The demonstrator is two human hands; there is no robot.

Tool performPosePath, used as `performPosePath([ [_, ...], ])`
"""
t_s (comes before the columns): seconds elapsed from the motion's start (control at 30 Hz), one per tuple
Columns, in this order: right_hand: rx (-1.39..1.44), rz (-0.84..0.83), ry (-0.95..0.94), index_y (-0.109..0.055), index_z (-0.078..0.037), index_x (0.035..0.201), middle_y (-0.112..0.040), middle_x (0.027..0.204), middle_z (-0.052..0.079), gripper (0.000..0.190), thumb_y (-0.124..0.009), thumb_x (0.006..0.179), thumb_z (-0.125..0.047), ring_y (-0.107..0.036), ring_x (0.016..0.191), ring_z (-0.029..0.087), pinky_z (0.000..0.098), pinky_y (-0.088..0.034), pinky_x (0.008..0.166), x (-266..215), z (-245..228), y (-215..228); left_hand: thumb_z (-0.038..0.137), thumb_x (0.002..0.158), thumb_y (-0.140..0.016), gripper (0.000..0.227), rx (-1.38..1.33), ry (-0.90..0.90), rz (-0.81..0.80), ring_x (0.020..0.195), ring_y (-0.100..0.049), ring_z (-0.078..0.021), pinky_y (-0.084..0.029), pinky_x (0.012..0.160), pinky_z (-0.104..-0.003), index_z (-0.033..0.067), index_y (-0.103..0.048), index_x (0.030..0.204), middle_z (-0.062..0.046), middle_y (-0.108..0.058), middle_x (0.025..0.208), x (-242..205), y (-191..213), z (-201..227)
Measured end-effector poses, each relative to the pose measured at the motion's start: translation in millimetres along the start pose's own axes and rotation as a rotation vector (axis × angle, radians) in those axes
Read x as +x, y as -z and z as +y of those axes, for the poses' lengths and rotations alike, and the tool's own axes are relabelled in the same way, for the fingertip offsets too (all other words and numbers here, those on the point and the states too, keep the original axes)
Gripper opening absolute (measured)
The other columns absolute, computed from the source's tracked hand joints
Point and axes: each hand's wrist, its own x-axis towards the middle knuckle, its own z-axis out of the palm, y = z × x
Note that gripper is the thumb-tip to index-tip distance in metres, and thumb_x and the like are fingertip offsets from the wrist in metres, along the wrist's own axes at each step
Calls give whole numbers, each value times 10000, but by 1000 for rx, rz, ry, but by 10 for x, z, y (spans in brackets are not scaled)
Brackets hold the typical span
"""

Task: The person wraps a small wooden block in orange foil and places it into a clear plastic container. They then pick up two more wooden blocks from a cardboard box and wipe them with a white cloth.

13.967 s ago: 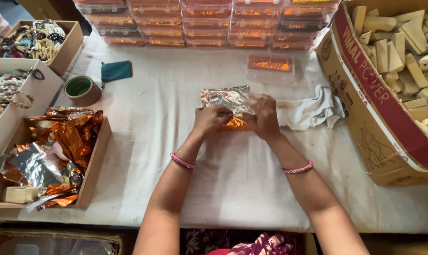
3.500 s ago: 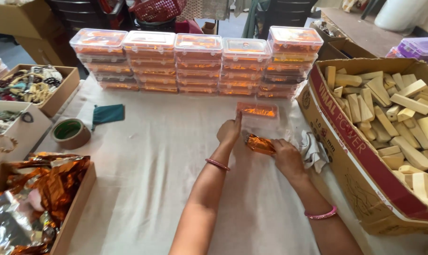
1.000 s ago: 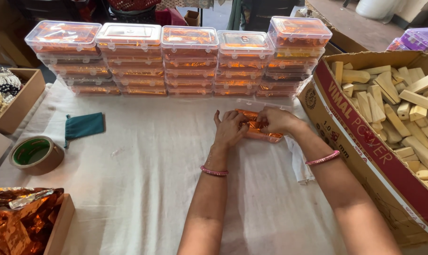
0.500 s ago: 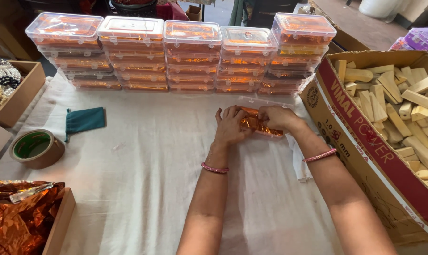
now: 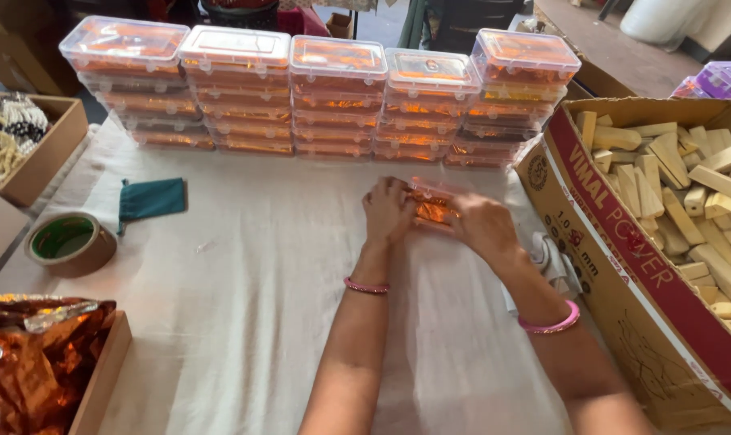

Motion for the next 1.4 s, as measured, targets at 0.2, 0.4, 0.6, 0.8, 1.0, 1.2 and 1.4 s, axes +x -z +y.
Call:
performPosePath([
  [0.2, 86, 433, 210, -631, -64, 1302, -685, 1201, 173, 665, -780, 740, -385, -652, 1064, 380, 501, -506, 879, -212, -171, 222, 215, 871, -598, 222, -110, 330, 41, 1008, -643, -374, -520, 885, -450, 99, -706, 1027, -156, -621, 1156, -95, 283, -193],
  [0.4, 19, 319, 221, -682, -131, 1219, -687, 1229, 129, 426, -646, 810, -16, -665, 1113, 346, 451, -544, 941, -294, 105, -646, 214, 839, -648, 295, 357, 2, -452, 1110, -629, -324, -523, 917, -471, 150, -711, 1120, -119, -645, 1166, -532, 1187, -121],
  [0.6, 53, 358, 108, -734, -119, 1020, -687, 1055, 120, 163, -657, 892, -56, -679, 1037, 344, 454, -553, 892, -368, 28, -567, 395, 908, -696, 397, 489, -282, -489, 1237, -562, -307, -452, 1016, -485, 103, -667, 1176, -114, -620, 1263, -1304, 1849, 81],
  [0.8, 91, 518, 178, -769, -126, 973, -685, 1126, 150, 145, -674, 887, -56, -688, 1030, 349, 444, -551, 888, -227, -160, 342, 351, 932, -679, 450, 316, -393, -324, 1327, -509, -319, -367, 1125, -480, 113, -627, 1311, -133, -581, 1373, -1517, 1887, -44],
  [1.0, 192, 650, 272, -785, -92, 998, -696, 1045, 129, 207, -707, 849, 30, -681, 1055, 335, 453, -543, 959, 752, -31, 1121, 355, 930, -682, 429, 319, -350, -384, 1312, -511, -321, -364, 1114, -492, 116, -639, 1284, -128, -589, 1336, -1500, 1921, -5],
  [1.2, 198, 625, 159, -815, -110, 978, -703, 1014, 141, 162, -753, 886, 8, -685, 936, 354, 459, -549, 849, 1837, 52, 1143, 351, 912, -695, 418, 267, -366, -327, 1318, -512, -308, -359, 1119, -485, 118, -659, 1257, -128, -591, 1341, -1500, 1931, -30],
  [1.4, 43, 632, 111, -813, -84, 974, -711, 1005, 168, 212, -797, 804, 43, -705, 949, 342, 431, -579, 863, 2512, 482, 525, 344, 923, -691, 397, 263, -295, -395, 1321, -501, -302, -340, 1132, -482, 128, -666, 1255, -115, -585, 1337, -1483, 1957, 7],
])
